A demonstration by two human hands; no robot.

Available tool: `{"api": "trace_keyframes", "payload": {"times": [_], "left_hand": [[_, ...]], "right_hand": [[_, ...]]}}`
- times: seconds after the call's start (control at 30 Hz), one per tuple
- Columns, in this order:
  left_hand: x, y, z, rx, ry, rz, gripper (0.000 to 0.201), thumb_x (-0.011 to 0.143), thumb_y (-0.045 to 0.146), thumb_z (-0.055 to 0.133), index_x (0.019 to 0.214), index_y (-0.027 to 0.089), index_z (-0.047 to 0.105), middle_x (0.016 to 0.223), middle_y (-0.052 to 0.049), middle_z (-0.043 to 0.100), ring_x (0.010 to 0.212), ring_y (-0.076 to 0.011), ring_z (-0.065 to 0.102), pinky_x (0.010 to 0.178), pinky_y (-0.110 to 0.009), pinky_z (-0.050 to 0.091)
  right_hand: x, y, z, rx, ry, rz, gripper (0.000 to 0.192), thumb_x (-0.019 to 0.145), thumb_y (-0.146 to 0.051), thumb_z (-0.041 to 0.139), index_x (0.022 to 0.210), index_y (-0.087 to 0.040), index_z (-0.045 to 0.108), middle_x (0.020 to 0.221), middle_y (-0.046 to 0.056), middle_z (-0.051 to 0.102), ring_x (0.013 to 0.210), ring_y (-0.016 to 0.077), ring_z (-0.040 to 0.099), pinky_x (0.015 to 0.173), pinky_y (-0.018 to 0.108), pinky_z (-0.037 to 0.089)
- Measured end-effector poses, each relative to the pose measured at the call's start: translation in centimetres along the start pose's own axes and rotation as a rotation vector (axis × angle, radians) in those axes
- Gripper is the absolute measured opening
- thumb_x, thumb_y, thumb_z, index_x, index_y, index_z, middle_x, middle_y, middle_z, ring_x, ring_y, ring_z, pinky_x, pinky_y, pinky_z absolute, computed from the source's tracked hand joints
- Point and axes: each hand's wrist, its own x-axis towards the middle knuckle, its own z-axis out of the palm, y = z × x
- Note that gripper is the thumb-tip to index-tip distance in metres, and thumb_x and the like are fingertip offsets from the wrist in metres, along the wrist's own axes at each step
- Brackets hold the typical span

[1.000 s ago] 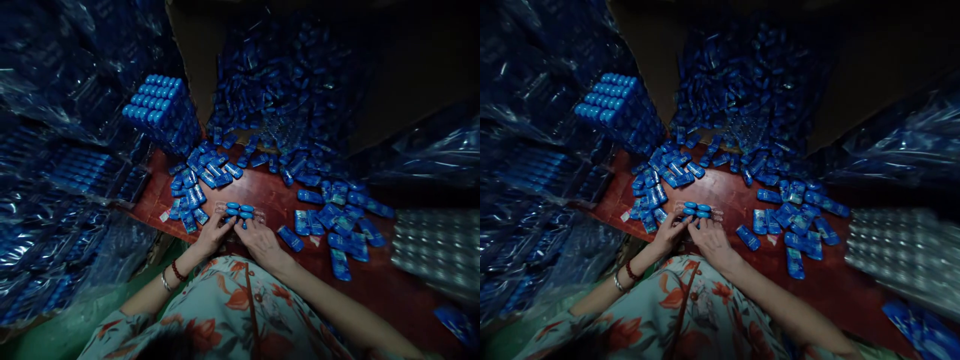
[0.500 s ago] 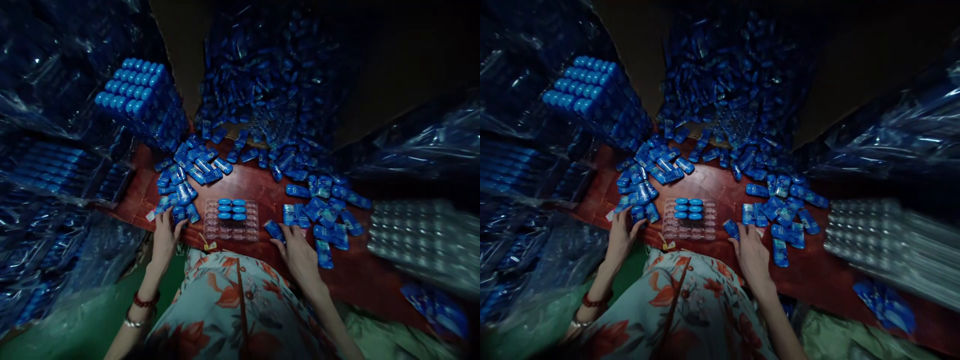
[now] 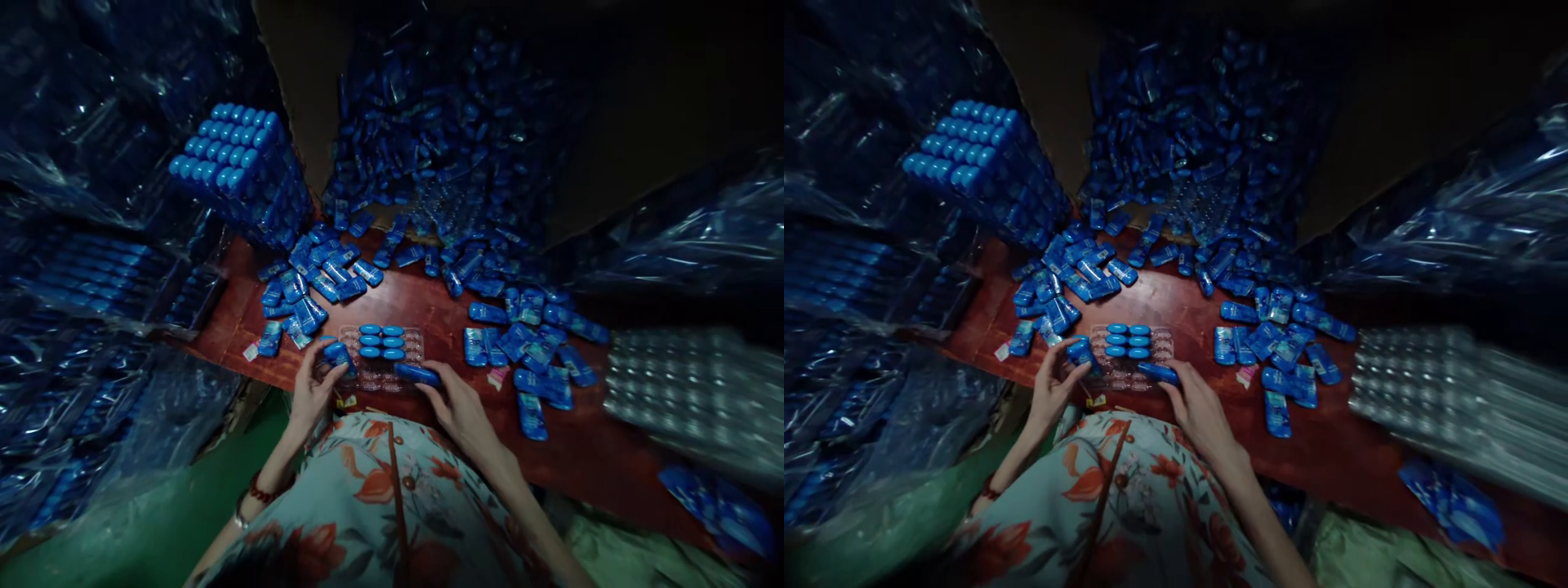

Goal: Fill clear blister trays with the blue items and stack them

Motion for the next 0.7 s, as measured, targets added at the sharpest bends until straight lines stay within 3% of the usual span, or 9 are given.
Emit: {"api": "trace_keyframes", "payload": {"times": [0.1, 0.23, 0.3, 0.4, 0.6, 0.7], "left_hand": [[0.3, -0.4, 1.8, -0.122, 0.04, -0.063, 0.037, 0.079, 0.035, 0.063, 0.108, 0.021, 0.046, 0.096, -0.004, 0.063, 0.082, -0.0138, 0.064, 0.072, -0.026, 0.055], [-0.1, -0.5, 1.6, -0.16, -0.098, -0.185, 0.048, 0.083, 0.035, 0.057, 0.123, 0.024, 0.032, 0.111, -0.009, 0.058, 0.086, -0.017, 0.065, 0.056, -0.024, 0.055], [-0.4, -0.4, 1.0, -0.112, -0.167, -0.195, 0.051, 0.082, 0.032, 0.057, 0.125, 0.024, 0.03, 0.111, -0.009, 0.059, 0.091, -0.0184, 0.065, 0.06, -0.025, 0.056], [-0.7, -0.3, 0.3, -0.045, -0.206, -0.124, 0.046, 0.083, 0.028, 0.057, 0.124, 0.023, 0.038, 0.109, -0.008, 0.061, 0.097, -0.0179, 0.063, 0.08, -0.031, 0.055], [-0.3, -0.2, 1.2, 0.023, 0.086, 0.073, 0.03, 0.079, 0.03, 0.064, 0.104, 0.021, 0.052, 0.101, -0.004, 0.062, 0.094, -0.0168, 0.062, 0.084, -0.031, 0.052], [-0.3, -0.9, 1.9, 0.06, 0.076, 0.221, 0.026, 0.079, 0.029, 0.065, 0.101, 0.02, 0.053, 0.095, -0.004, 0.062, 0.091, -0.0171, 0.062, 0.081, -0.032, 0.053]], "right_hand": [[1.4, -0.9, 1.1, -0.122, 0.02, -0.134, 0.026, 0.092, -0.022, 0.042, 0.117, -0.018, 0.048, 0.1, 0.009, 0.062, 0.093, 0.0196, 0.06, 0.08, 0.033, 0.051], [1.8, -0.2, 1.9, -0.345, 0.006, -0.321, 0.032, 0.089, -0.008, 0.035, 0.114, -0.016, 0.054, 0.093, 0.01, 0.061, 0.084, 0.0186, 0.058, 0.074, 0.03, 0.049], [1.6, 0.3, 2.2, -0.397, 0.01, -0.361, 0.036, 0.087, -0.004, 0.033, 0.114, -0.015, 0.056, 0.09, 0.009, 0.06, 0.08, 0.0178, 0.056, 0.072, 0.029, 0.048], [1.6, 0.3, 2.2, -0.465, -0.018, -0.355, 0.038, 0.085, -0.003, 0.033, 0.111, -0.016, 0.057, 0.087, 0.009, 0.06, 0.08, 0.0182, 0.055, 0.071, 0.029, 0.045], [2.4, -2.2, 1.3, -0.566, -0.161, -0.274, 0.031, 0.085, -0.001, 0.037, 0.099, -0.02, 0.057, 0.09, 0.005, 0.06, 0.081, 0.0159, 0.053, 0.076, 0.027, 0.04], [2.9, -3.1, 0.7, -0.595, -0.215, -0.271, 0.027, 0.085, -0.001, 0.041, 0.097, -0.02, 0.057, 0.086, 0.004, 0.059, 0.08, 0.0158, 0.054, 0.076, 0.027, 0.039]]}}
